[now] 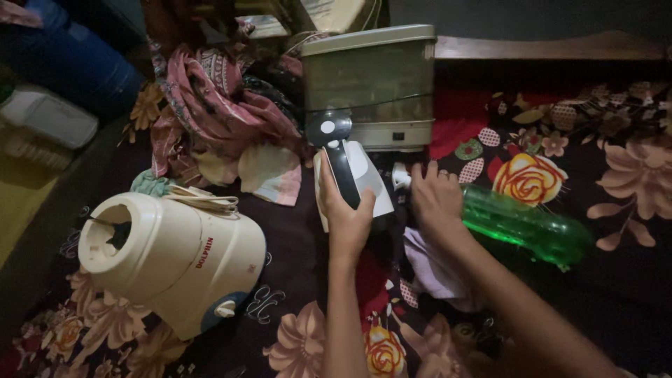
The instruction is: The person cleans a white electric kettle by spraying it with a liquid from a green bottle and wiping it with a cloth. They clean the lid, the inside, and the outside of the kettle.
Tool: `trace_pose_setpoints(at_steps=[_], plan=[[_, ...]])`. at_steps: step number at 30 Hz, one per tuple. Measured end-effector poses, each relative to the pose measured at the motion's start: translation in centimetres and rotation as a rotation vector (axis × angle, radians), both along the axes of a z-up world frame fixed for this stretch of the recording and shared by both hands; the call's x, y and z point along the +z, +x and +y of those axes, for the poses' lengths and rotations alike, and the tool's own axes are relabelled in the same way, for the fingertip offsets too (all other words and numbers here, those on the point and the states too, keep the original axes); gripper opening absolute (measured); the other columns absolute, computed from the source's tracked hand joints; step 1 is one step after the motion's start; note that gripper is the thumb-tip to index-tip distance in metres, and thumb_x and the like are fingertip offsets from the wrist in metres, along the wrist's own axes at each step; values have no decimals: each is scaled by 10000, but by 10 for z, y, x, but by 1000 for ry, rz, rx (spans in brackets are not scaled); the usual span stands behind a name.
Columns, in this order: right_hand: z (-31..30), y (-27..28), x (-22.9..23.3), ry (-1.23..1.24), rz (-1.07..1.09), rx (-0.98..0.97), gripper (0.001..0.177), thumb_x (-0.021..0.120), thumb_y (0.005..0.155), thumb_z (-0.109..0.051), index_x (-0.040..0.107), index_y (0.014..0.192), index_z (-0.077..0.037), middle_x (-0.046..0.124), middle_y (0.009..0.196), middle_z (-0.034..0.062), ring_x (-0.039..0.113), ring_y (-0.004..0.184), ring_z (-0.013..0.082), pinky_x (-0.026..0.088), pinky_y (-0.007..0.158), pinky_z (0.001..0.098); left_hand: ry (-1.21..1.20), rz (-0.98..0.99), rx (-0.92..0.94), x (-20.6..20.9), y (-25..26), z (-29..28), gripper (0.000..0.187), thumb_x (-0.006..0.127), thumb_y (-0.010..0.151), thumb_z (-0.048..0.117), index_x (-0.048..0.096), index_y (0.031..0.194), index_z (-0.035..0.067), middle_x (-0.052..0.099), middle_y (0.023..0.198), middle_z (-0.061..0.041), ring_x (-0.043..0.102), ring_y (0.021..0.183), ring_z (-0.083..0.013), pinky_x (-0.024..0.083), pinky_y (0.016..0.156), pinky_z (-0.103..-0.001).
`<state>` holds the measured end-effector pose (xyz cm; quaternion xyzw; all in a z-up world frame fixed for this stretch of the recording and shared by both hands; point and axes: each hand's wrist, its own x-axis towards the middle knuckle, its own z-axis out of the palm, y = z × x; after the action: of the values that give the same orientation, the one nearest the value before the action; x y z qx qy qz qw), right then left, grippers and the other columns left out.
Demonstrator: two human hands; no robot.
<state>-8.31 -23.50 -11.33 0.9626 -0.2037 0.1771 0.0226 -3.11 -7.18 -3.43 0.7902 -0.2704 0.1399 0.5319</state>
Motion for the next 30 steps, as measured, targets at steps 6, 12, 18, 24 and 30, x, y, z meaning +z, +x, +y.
trace_pose_setpoints(at_steps=[6,12,18,24,30], plan=[[-11,12,-29,-115,61,16,362,621,897,-159,633,1241,-44,679,1061,166,713,807,277,525,734,385,-9,15,-5,2,0,-1,939,709,768,64,282,1601,-12,383,1629,-263,332,1551,-399,238,1283,-442],[-26,7,-22,51,14,128,443,705,794,-269,642,1173,-48,703,962,170,714,758,362,540,666,475,6,-59,24,-12,4,1,927,709,773,49,290,1598,-14,403,1627,-261,345,1551,-405,249,1289,-443],[-32,-6,55,375,-50,132,312,698,869,-212,641,1152,-92,726,927,225,696,816,449,525,697,579,-31,15,31,-17,6,-5,974,724,771,90,248,1617,15,389,1623,-252,354,1543,-402,250,1284,-450],[-34,-36,131,700,-210,338,366,672,864,-155,561,1193,-39,759,944,195,747,899,375,557,808,487,39,8,49,-14,0,-11,1000,734,760,110,243,1629,46,423,1620,-230,397,1523,-389,272,1269,-472],[-22,-44,160,1005,-225,441,540,604,736,-47,431,1245,4,683,1148,232,752,955,286,634,790,379,-27,9,3,-11,2,-6,992,719,767,45,238,1635,47,405,1637,-228,395,1543,-388,303,1293,-439]])
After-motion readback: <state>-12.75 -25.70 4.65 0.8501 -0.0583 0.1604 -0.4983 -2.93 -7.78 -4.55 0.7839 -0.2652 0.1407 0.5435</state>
